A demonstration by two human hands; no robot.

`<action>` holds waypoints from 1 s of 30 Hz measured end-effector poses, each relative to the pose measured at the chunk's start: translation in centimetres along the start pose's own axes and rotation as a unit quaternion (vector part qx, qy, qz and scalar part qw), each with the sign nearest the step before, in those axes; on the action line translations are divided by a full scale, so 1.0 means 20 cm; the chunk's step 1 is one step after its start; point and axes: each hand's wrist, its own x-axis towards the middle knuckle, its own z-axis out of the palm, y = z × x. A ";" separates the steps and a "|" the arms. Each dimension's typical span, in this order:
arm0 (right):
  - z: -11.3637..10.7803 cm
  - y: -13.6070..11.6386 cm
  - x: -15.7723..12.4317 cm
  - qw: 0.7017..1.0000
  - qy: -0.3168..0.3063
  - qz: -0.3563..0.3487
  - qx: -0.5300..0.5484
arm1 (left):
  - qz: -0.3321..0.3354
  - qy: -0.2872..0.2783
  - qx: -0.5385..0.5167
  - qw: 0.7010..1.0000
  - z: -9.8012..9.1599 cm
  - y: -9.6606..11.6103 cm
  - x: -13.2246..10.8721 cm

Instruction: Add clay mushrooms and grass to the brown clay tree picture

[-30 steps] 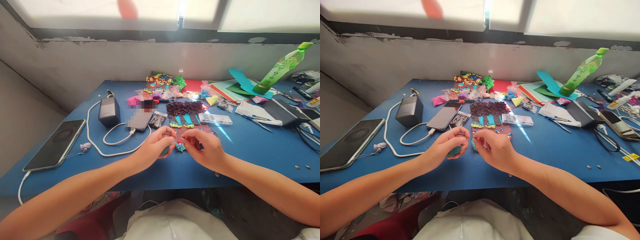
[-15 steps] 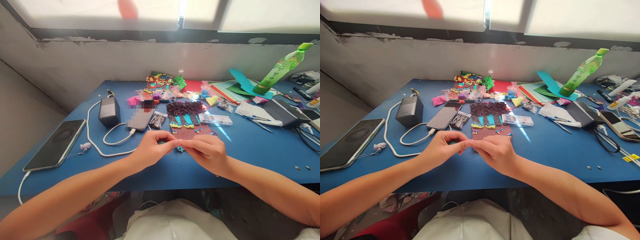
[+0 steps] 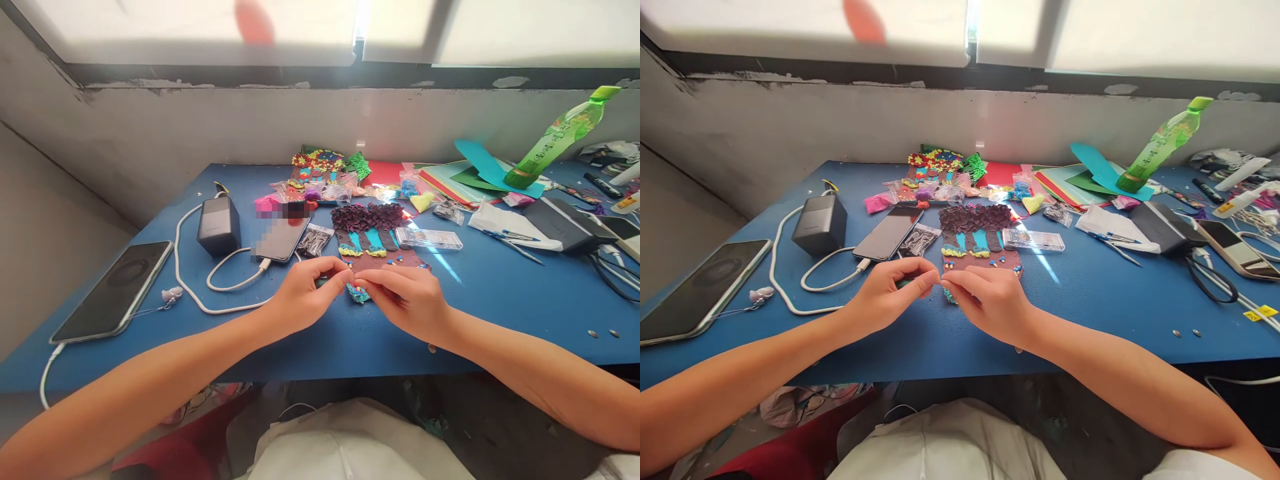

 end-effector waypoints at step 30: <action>0.00 0.01 0.00 0.999 0.020 -0.030 0.020 | -0.040 -0.031 -0.126 0.991 -0.02 0.03 0.01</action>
